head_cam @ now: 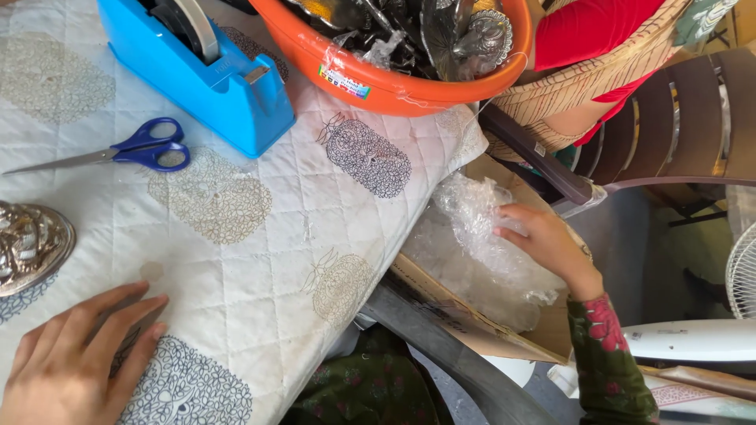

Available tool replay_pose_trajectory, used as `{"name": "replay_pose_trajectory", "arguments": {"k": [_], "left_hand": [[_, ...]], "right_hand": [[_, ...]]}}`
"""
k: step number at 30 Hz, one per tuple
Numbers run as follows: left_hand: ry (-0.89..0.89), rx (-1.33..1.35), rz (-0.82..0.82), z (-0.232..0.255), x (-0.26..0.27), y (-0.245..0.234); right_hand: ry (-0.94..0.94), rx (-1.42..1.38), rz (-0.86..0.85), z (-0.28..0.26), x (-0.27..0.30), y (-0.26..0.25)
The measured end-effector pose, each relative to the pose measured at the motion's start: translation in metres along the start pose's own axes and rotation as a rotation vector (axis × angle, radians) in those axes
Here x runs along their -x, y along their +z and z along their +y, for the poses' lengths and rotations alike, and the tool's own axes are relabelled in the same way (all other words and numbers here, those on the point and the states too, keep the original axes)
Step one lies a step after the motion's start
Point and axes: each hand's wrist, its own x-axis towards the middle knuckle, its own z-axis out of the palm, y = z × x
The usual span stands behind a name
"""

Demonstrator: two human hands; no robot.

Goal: Wrap small metal figurines in bubble wrap and secure them with tape for packaging.

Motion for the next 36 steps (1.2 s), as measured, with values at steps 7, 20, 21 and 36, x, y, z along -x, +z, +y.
{"name": "replay_pose_trajectory", "arguments": {"k": [7, 20, 21, 36], "left_hand": [[0.010, 0.106, 0.055, 0.007, -0.005, -0.016], [0.036, 0.269, 0.146, 0.016, 0.000, -0.021], [0.042, 0.318, 0.170, 0.022, 0.000, -0.025], [0.039, 0.813, -0.227, 0.120, -0.002, -0.044]], "right_hand": [[-0.106, 0.081, -0.108, 0.011, 0.025, 0.021], [0.310, -0.926, 0.084, -0.020, 0.027, -0.002], [0.325, -1.157, 0.150, -0.025, 0.025, 0.000], [-0.201, -1.219, -0.528, -0.192, 0.026, 0.049]]}}
